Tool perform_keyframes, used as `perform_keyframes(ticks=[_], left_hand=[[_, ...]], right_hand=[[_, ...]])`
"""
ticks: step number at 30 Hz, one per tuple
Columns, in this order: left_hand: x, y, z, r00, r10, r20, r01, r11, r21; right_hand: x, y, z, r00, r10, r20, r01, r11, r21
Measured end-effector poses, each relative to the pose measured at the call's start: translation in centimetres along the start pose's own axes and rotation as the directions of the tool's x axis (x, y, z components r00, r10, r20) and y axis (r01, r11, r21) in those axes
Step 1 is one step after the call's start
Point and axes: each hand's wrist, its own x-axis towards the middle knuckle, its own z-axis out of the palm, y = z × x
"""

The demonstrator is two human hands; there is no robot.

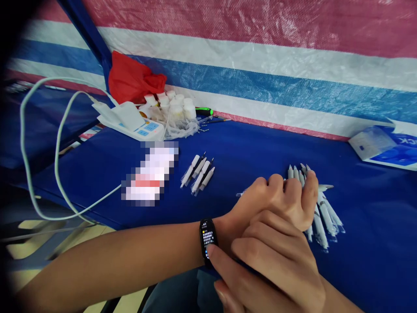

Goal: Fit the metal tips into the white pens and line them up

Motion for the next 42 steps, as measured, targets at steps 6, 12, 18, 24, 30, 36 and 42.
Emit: perform_keyframes(ticks=[6, 12, 18, 24, 30, 36, 42], left_hand=[[0.7, -0.3, -1.4, 0.976, 0.018, 0.215, -0.002, 0.997, -0.077], [0.3, -0.3, -0.6, 0.999, -0.007, 0.049, 0.008, 1.000, -0.022], [0.1, -0.3, 0.3, 1.000, 0.007, -0.007, -0.006, 0.999, 0.046], [0.4, -0.4, -0.3, 1.000, -0.005, 0.014, 0.004, 0.999, 0.045], [0.2, -0.2, -0.7, 0.997, -0.017, 0.073, 0.016, 1.000, 0.010], [0.1, -0.2, -0.6, 0.998, 0.040, 0.056, -0.044, 0.995, 0.085], [0.2, 0.3, -1.0, 0.991, -0.036, 0.131, 0.030, 0.998, 0.052]], right_hand=[[0.6, 0.2, 0.6, 0.994, -0.088, -0.061, 0.070, 0.966, -0.248], [0.0, 0.8, -0.1, 0.996, -0.091, -0.015, 0.089, 0.991, -0.105], [0.2, 0.2, 0.2, 0.999, -0.015, -0.050, 0.016, 1.000, 0.007], [0.1, 0.4, 0.4, 0.998, -0.044, -0.043, 0.042, 0.998, -0.043], [0.6, 0.3, 0.3, 0.996, -0.037, -0.076, 0.030, 0.995, -0.098], [0.2, 0.3, 0.3, 0.997, -0.032, -0.065, 0.026, 0.996, -0.091], [0.4, 0.0, 0.2, 0.999, 0.010, -0.040, -0.013, 0.997, -0.077]])
